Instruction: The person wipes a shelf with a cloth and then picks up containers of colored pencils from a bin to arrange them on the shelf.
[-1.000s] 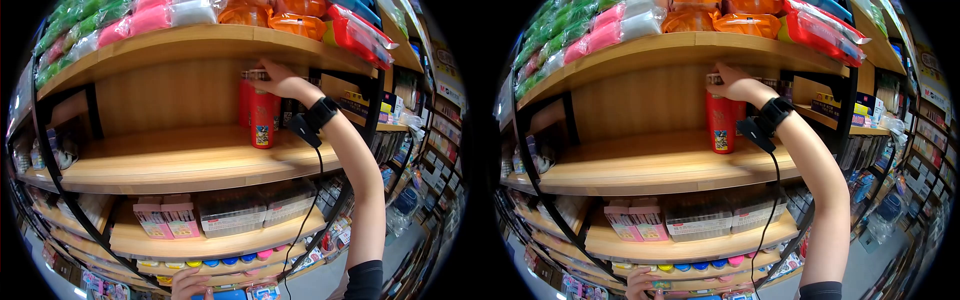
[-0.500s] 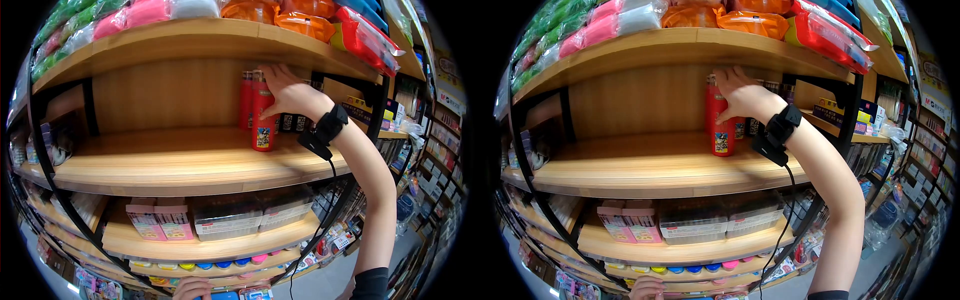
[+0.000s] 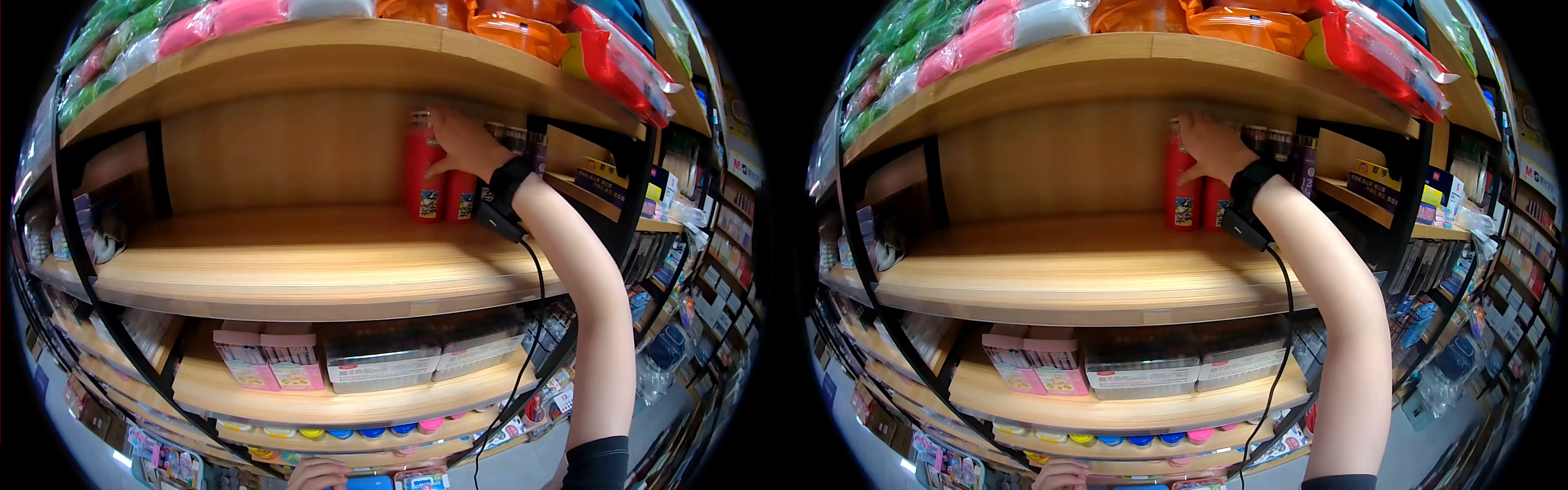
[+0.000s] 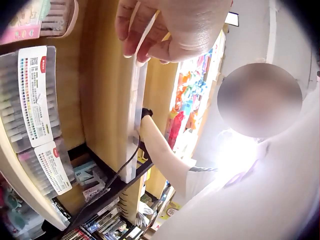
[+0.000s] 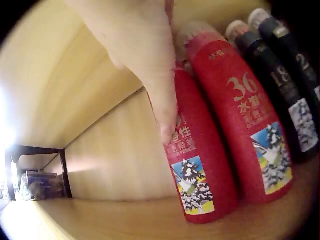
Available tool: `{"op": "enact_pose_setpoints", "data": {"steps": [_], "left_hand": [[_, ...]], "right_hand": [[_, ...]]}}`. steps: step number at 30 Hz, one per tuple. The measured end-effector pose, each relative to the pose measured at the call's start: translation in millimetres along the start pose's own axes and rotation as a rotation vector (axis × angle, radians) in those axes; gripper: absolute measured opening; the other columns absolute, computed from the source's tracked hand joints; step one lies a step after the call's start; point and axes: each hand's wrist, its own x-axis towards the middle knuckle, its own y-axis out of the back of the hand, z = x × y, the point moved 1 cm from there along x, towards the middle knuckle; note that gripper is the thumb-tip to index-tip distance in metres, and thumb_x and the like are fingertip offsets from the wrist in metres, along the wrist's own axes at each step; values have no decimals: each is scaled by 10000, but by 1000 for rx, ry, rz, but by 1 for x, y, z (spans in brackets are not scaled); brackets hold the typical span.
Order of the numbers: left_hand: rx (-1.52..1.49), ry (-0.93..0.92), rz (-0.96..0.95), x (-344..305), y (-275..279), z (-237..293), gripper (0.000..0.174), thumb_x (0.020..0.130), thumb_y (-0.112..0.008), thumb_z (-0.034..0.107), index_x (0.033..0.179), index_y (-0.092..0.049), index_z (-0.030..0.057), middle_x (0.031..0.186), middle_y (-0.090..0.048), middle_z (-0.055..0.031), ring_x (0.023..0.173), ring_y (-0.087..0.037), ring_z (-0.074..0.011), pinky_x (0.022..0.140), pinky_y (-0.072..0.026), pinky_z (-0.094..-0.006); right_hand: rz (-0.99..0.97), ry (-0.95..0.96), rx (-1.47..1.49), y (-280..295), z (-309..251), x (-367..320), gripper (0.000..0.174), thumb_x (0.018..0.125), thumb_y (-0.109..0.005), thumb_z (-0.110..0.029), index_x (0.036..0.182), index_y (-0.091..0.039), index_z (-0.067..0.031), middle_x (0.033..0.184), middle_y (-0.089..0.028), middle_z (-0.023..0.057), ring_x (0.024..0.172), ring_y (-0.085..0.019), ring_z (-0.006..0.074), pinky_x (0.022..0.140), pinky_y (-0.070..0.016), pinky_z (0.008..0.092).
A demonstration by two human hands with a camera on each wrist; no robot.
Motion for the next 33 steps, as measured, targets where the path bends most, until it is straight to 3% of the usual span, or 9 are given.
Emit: {"op": "enact_pose_setpoints", "data": {"steps": [9,13,17,19,20,21,26,27,33], "left_hand": [[48,-85,54,-1,5,6,163,715,-614,-84,835,-607,26,835,-646,-122,791,-638,-291,696,-502,-351],[97,-105,-46,-21,21,-7,128,691,-672,19,805,-663,77,946,-662,-45,810,-644,-219,669,-497,-328],[24,-131,41,-46,37,-17,192,784,-612,32,976,-620,45,1023,-608,-83,922,-582,-253,786,-470,-371],[-59,-82,23,-59,52,-22,170,806,-587,28,975,-585,49,1008,-580,-76,901,-560,-257,721,-447,-378],[-85,-32,15,-68,61,-25,161,813,-577,27,973,-581,47,999,-575,-77,893,-558,-260,723,-447,-376],[-122,8,9,-78,73,-28,152,821,-567,25,972,-576,45,989,-570,-78,884,-556,-262,726,-447,-374],[-108,109,84,-107,159,-27,150,825,-554,16,968,-578,54,950,-562,-67,856,-548,-261,722,-441,-365],[-76,121,62,-114,183,-26,160,819,-560,10,970,-580,60,947,-563,-61,851,-548,-256,719,-441,-360],[127,273,172,-171,322,-28,191,792,-586,12,974,-594,69,944,-592,-50,815,-569,-247,694,-450,-340]], "right_hand": [[125,35,-237,5,-6,-9,791,646,-791,-444,1198,-449,7,1204,-516,205,1117,-494,373,941,-422,383],[-164,-101,627,45,-27,-6,485,856,-642,-286,1258,-493,-59,1167,-578,123,1059,-562,219,889,-468,336],[216,-92,814,93,-158,-46,370,925,-525,-215,1251,-473,-47,1097,-593,157,930,-619,248,736,-546,325],[409,149,429,111,-195,-71,244,897,-559,-137,1125,-547,-51,1014,-609,112,803,-643,230,646,-561,287],[476,64,667,110,-233,-90,198,901,-548,-135,1031,-622,-6,922,-663,96,773,-662,216,720,-566,284],[619,280,961,107,-288,-100,189,914,-503,-101,972,-664,-24,790,-673,87,669,-648,184,644,-555,266],[-360,447,1304,47,-459,-148,90,768,-611,-103,801,-660,-36,751,-651,151,700,-654,238,730,-505,342],[-376,318,1352,36,-503,-140,94,781,-595,-38,860,-641,-15,775,-647,153,682,-648,292,605,-499,350],[-771,493,1546,20,-708,-99,144,845,-588,-74,968,-628,-11,932,-637,164,861,-623,341,736,-503,363]]}}
